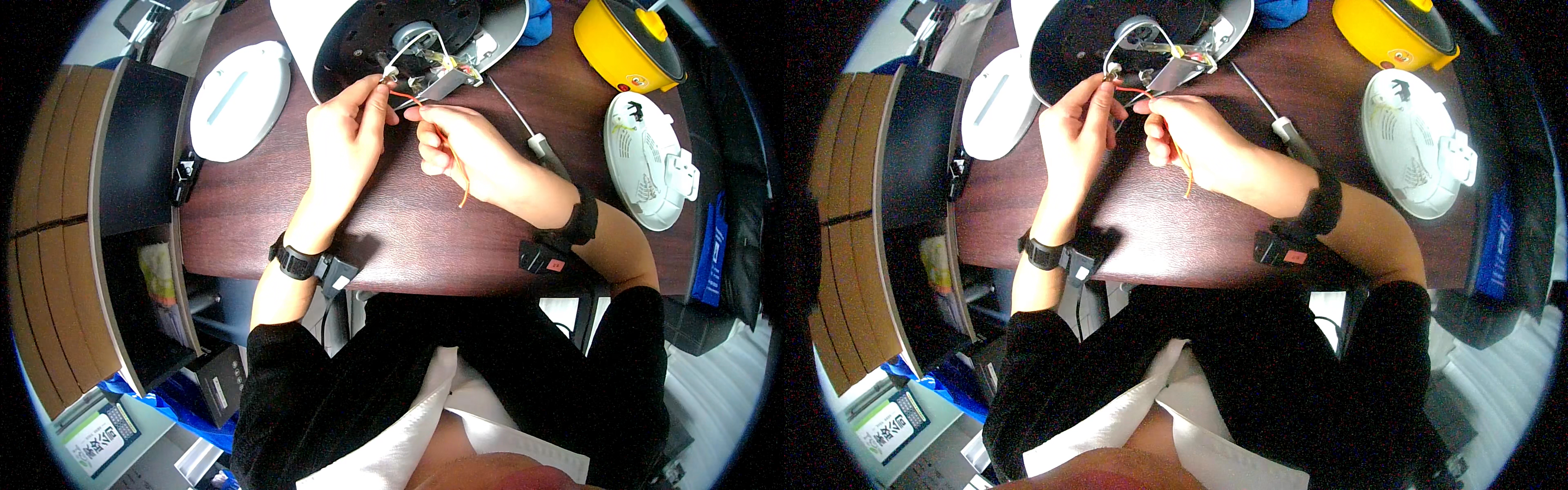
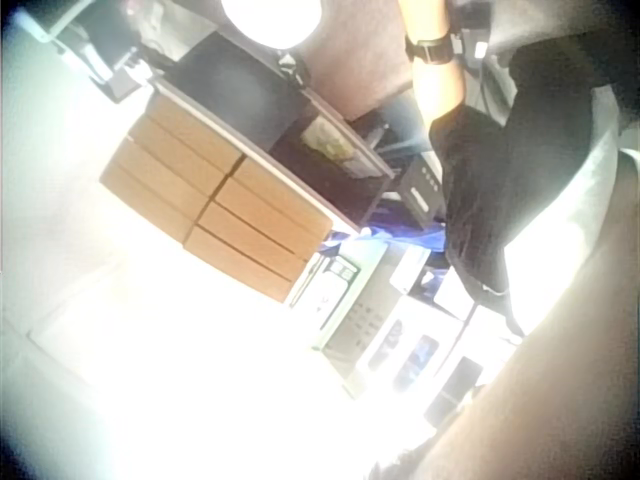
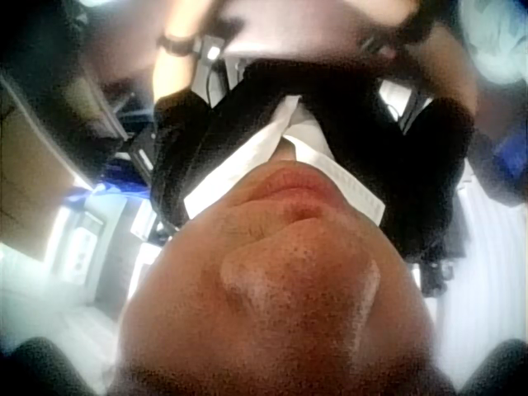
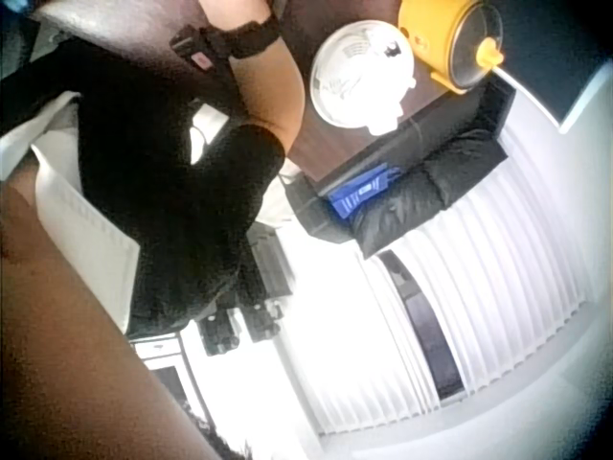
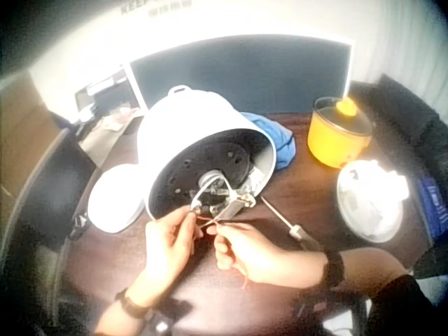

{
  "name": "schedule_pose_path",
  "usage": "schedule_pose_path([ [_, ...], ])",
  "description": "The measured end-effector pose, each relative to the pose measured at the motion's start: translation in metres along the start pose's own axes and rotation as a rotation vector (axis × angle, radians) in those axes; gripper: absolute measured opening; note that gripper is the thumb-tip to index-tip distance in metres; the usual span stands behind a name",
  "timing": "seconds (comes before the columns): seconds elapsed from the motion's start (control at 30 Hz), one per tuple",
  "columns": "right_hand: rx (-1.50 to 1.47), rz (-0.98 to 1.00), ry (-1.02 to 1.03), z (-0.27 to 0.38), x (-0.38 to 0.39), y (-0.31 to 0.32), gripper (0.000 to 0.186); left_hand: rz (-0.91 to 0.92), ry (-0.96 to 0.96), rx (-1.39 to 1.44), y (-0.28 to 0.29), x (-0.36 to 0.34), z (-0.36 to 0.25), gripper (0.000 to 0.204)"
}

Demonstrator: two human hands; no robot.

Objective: The person repairs a white electric kettle by connecting internal wires to the heating element. They strip wire ends, twist them together, and secure the connections with a screwdriver.

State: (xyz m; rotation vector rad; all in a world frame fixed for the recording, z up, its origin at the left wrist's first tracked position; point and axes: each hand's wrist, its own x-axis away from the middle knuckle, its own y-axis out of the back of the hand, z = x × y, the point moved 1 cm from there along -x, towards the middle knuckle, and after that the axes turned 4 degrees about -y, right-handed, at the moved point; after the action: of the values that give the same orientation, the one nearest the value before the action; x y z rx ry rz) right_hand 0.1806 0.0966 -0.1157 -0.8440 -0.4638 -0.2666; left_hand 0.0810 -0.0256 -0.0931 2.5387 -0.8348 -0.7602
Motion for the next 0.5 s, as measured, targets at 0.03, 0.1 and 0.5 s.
schedule_pose_path([
  [0.03, 0.000, 0.014, 0.001, 0.000, -0.001, 0.002, 0.019, 0.005, 0.013, 0.008, 0.000, 0.000, -0.001, 0.019],
  [0.1, 0.000, 0.042, 0.004, -0.001, -0.002, 0.007, 0.017, 0.003, 0.012, 0.020, 0.000, 0.000, 0.001, 0.019],
  [0.5, -0.192, 0.259, -0.049, -0.002, -0.004, 0.018, 0.016, 0.020, 0.016, 0.094, -0.001, 0.001, 0.004, 0.023],
])
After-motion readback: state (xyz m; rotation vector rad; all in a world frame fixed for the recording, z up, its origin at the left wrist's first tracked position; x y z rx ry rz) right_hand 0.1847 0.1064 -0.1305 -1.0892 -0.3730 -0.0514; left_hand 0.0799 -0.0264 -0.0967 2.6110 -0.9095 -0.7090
